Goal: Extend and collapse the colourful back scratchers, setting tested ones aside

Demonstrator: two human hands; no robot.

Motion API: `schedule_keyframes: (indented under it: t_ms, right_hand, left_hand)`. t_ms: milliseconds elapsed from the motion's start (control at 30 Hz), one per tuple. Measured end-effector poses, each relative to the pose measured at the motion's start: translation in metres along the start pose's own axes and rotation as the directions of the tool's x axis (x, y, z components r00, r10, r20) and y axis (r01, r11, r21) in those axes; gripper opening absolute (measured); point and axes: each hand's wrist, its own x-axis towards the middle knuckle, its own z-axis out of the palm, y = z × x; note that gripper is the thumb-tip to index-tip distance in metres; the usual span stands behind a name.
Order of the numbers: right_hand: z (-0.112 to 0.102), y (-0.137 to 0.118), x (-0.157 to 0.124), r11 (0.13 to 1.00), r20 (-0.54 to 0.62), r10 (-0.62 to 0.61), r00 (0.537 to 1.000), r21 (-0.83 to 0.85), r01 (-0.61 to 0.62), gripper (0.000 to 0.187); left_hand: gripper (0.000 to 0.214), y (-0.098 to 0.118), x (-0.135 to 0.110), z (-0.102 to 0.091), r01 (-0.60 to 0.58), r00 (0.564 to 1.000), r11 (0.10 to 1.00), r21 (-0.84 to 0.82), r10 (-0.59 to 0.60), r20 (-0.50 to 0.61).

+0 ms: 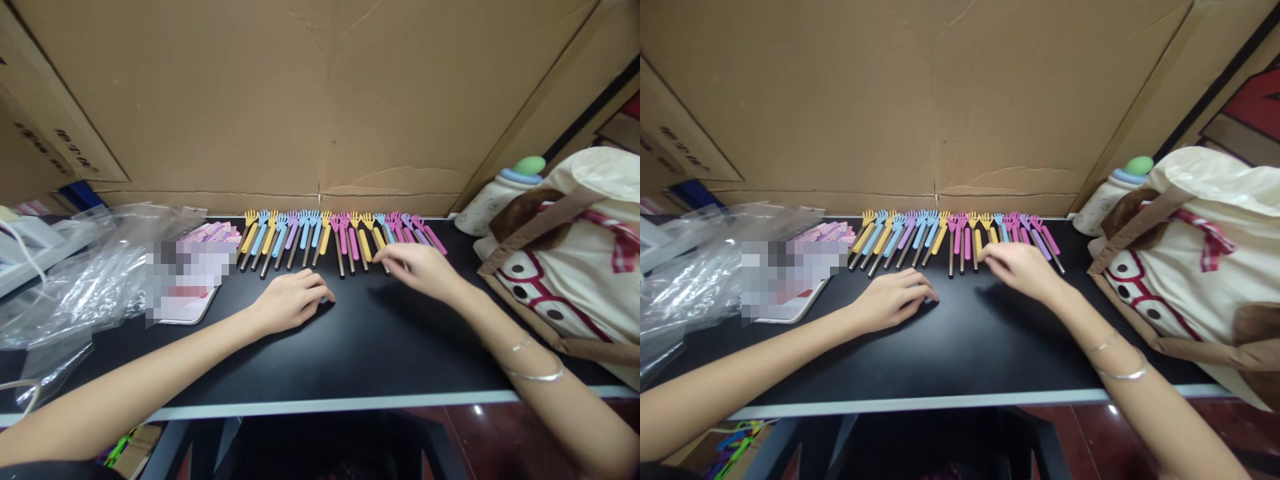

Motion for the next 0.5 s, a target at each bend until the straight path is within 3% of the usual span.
schedule_keyframes:
  t_ms: [67,133,200,333,500]
  right_hand:
    - [-0.011,0.027,-0.004,0.974,-0.101,0.199,0.975,-0.09,-0.208,0.027]
    - [-0.019,0.057,-0.01,0.9,-0.181,0.385,0.905,-0.145,-0.412,0.029]
    - [-0.021,0.088,-0.017,0.826,-0.196,0.51,0.838,-0.159,-0.54,0.03]
    - [-0.012,0.13,-0.029,0.752,-0.087,0.628,0.773,-0.186,-0.632,0.03]
    - [0.003,0.14,-0.031,0.714,-0.029,0.678,0.734,-0.208,-0.668,0.034]
  left_hand:
    - [0.028,0.0,0.0,0.001,0.0,1.0,1.0,0.0,0.0,-0.004]
    - [0.029,0.001,-0.001,0.001,0.0,1.0,1.0,-0.002,0.0,-0.004]
    - [0.029,0.001,0.0,0.001,0.002,1.0,1.0,-0.002,-0.002,0.002]
    - [0.028,0.001,0.0,0.0,0.006,1.0,1.0,0.002,-0.006,0.004]
    - [0.027,0.001,0.0,0.001,0.003,1.0,1.0,0.001,-0.003,-0.008]
